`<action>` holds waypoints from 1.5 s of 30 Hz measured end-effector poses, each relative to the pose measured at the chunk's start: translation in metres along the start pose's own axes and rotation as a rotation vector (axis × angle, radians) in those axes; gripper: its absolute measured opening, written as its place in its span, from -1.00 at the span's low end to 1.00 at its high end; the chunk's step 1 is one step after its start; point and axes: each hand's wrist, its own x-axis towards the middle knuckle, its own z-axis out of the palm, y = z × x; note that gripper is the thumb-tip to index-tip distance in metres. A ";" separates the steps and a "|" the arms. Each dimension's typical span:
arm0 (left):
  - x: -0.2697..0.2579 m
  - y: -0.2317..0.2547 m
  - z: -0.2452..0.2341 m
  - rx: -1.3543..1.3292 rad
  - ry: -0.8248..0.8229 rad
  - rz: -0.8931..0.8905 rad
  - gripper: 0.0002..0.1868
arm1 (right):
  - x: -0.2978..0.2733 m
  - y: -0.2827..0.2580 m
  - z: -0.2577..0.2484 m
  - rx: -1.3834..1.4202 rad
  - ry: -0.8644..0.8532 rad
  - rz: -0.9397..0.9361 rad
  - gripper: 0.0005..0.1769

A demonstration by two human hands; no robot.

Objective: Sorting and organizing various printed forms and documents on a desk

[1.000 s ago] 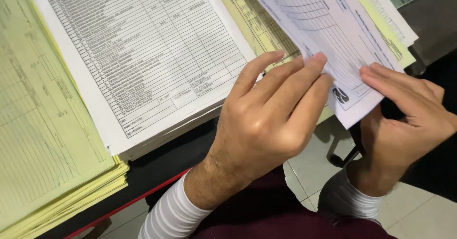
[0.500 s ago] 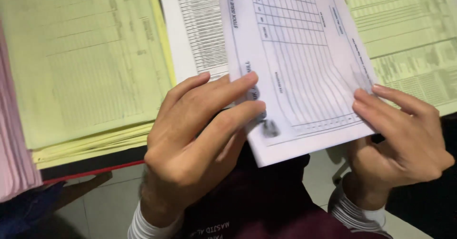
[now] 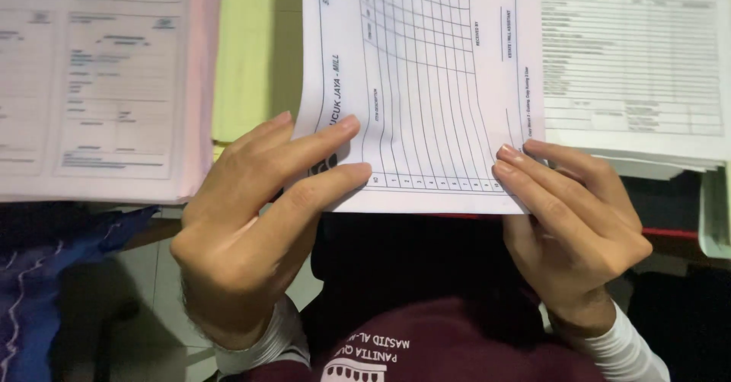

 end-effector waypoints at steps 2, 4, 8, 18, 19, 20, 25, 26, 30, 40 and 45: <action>-0.005 -0.009 -0.016 0.063 0.022 0.019 -0.79 | 0.008 -0.009 0.017 0.039 -0.001 -0.020 -0.68; -0.010 -0.018 -0.033 0.103 0.020 0.031 -0.71 | 0.018 -0.019 0.033 0.068 0.001 -0.059 -0.72; -0.032 -0.044 -0.063 0.126 0.088 0.002 -0.71 | 0.047 -0.043 0.059 0.130 -0.006 -0.108 -0.71; -0.098 -0.107 -0.122 0.396 0.296 -0.186 -0.72 | 0.098 -0.111 0.127 0.288 -0.053 -0.328 -0.88; -0.102 -0.112 -0.125 0.426 0.314 -0.210 -0.75 | 0.102 -0.118 0.133 0.301 -0.082 -0.342 -0.86; -0.107 -0.118 -0.127 0.434 0.311 -0.213 -0.75 | 0.104 -0.123 0.138 0.310 -0.081 -0.341 -0.86; -0.126 -0.148 -0.128 0.441 0.372 -0.268 -0.70 | 0.108 -0.138 0.162 0.297 -0.076 -0.340 -0.89; -0.126 -0.150 -0.124 0.441 0.372 -0.274 -0.70 | 0.109 -0.137 0.165 0.299 -0.081 -0.341 -0.89; -0.139 -0.170 -0.111 0.327 0.534 -0.379 -0.62 | 0.108 -0.137 0.175 0.299 -0.112 -0.341 -0.91; -0.140 -0.185 -0.093 0.225 0.651 -0.478 -0.55 | 0.098 -0.133 0.181 0.271 -0.229 -0.294 -0.75; -0.139 -0.186 -0.089 0.177 0.678 -0.470 -0.55 | 0.097 -0.132 0.186 0.241 -0.213 -0.327 -0.63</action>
